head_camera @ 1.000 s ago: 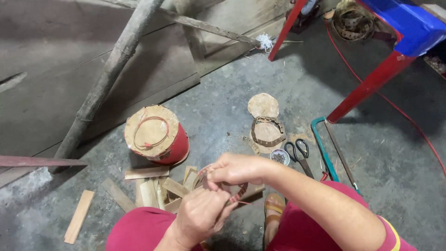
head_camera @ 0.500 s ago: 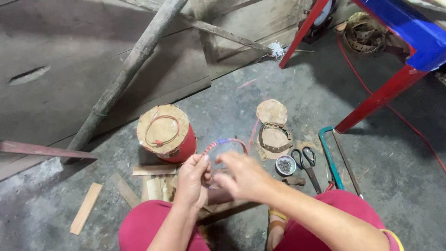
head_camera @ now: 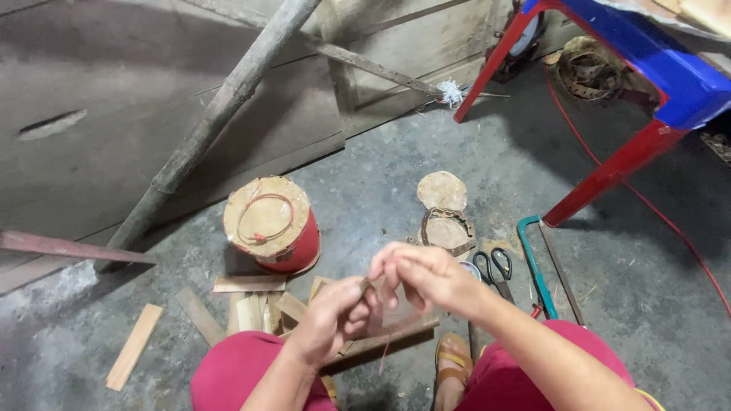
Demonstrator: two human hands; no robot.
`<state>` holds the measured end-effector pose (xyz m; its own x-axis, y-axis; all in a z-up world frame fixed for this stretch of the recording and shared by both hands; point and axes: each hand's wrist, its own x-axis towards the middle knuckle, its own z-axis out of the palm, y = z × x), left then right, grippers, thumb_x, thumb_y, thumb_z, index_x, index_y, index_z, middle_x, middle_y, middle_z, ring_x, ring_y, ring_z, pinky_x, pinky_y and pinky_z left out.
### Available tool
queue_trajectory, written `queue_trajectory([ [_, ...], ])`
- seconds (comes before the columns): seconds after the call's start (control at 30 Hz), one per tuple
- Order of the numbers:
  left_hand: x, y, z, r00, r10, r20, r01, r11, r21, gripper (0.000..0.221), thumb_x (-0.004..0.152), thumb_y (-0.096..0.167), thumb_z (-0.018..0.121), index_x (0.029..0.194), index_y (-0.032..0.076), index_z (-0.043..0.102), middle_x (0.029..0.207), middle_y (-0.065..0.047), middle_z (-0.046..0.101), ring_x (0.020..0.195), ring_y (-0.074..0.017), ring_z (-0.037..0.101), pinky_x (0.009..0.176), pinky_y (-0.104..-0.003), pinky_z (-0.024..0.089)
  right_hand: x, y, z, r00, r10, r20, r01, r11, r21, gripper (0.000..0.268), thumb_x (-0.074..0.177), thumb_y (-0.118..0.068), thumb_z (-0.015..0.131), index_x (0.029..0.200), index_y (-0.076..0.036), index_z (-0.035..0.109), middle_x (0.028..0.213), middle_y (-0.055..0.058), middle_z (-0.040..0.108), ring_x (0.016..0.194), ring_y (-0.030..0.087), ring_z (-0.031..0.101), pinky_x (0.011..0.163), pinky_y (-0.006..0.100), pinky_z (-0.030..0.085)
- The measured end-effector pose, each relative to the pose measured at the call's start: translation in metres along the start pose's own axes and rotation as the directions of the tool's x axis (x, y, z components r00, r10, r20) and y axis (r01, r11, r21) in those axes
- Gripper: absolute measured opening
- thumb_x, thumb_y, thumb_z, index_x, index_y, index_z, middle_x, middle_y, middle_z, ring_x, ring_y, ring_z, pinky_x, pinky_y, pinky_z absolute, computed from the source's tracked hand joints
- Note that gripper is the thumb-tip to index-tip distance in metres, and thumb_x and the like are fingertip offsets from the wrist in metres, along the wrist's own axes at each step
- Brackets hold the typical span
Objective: Wrapping a small circular hoop with colorful thread to decorate it.
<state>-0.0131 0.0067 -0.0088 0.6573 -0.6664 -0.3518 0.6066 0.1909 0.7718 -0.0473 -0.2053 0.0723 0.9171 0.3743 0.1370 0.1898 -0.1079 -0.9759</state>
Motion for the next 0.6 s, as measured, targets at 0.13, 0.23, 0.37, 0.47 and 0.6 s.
queue_trajectory([
  [0.13, -0.003, -0.008, 0.001, 0.951, 0.229, 0.208, -0.238, 0.971, 0.016, 0.021, 0.106, 0.023, 0.053, 0.094, 0.006, 0.055, 0.062, 0.0, 0.04, 0.047, -0.0117, 0.042, 0.047, -0.024, 0.037, -0.004, -0.002, 0.001, 1.0, -0.016, 0.021, 0.013, 0.989, 0.146, 0.034, 0.108, -0.034, 0.041, 0.096, -0.008, 0.062, 0.082, 0.003, 0.066, 0.072, 0.012, 0.062, 0.062, 0.025, 0.05],
  [0.23, -0.008, 0.0, 0.005, 0.918, 0.387, 0.087, -0.382, 0.801, 0.462, 0.02, 0.106, 0.022, 0.047, 0.092, 0.01, 0.056, 0.062, 0.004, 0.044, 0.052, -0.0118, 0.043, 0.051, -0.029, 0.039, -0.007, -0.004, 0.028, 0.962, -0.262, 0.08, 0.27, 0.956, -0.117, 0.041, 0.11, -0.03, 0.036, 0.083, -0.005, 0.054, 0.096, 0.013, 0.059, 0.087, 0.026, 0.059, 0.083, 0.039, 0.05],
  [0.37, -0.015, 0.009, 0.012, 0.84, 0.534, 0.099, -0.393, 0.473, 0.788, 0.021, 0.101, 0.024, 0.05, 0.085, 0.015, 0.059, 0.062, 0.006, 0.051, 0.054, -0.0129, 0.05, 0.053, -0.033, 0.04, -0.016, 0.0, 0.051, 0.906, -0.394, 0.158, 0.413, 0.733, -0.541, 0.026, 0.104, -0.013, 0.041, 0.079, -0.006, 0.041, 0.084, 0.013, 0.044, 0.059, 0.033, 0.045, 0.048, 0.044, 0.034],
  [0.47, -0.016, 0.01, 0.017, 0.829, 0.546, 0.121, -0.418, 0.461, 0.783, 0.018, 0.099, 0.021, 0.053, 0.085, 0.015, 0.063, 0.065, 0.005, 0.056, 0.056, -0.0125, 0.053, 0.053, -0.031, 0.042, -0.026, 0.001, 0.052, 0.882, -0.438, 0.171, 0.444, 0.658, -0.608, 0.023, 0.102, -0.012, 0.048, 0.08, -0.007, 0.043, 0.08, 0.011, 0.044, 0.055, 0.029, 0.042, 0.044, 0.045, 0.031],
  [0.6, -0.008, 0.005, 0.014, 0.782, 0.582, 0.225, -0.424, 0.231, 0.876, 0.02, 0.099, 0.027, 0.051, 0.085, 0.016, 0.06, 0.065, -0.005, 0.058, 0.057, -0.0282, 0.055, 0.054, -0.042, 0.041, -0.031, -0.009, 0.04, 0.87, -0.446, 0.21, 0.466, 0.606, -0.644, 0.027, 0.105, -0.013, 0.043, 0.078, -0.006, 0.042, 0.077, 0.011, 0.043, 0.052, 0.028, 0.042, 0.042, 0.042, 0.033],
])
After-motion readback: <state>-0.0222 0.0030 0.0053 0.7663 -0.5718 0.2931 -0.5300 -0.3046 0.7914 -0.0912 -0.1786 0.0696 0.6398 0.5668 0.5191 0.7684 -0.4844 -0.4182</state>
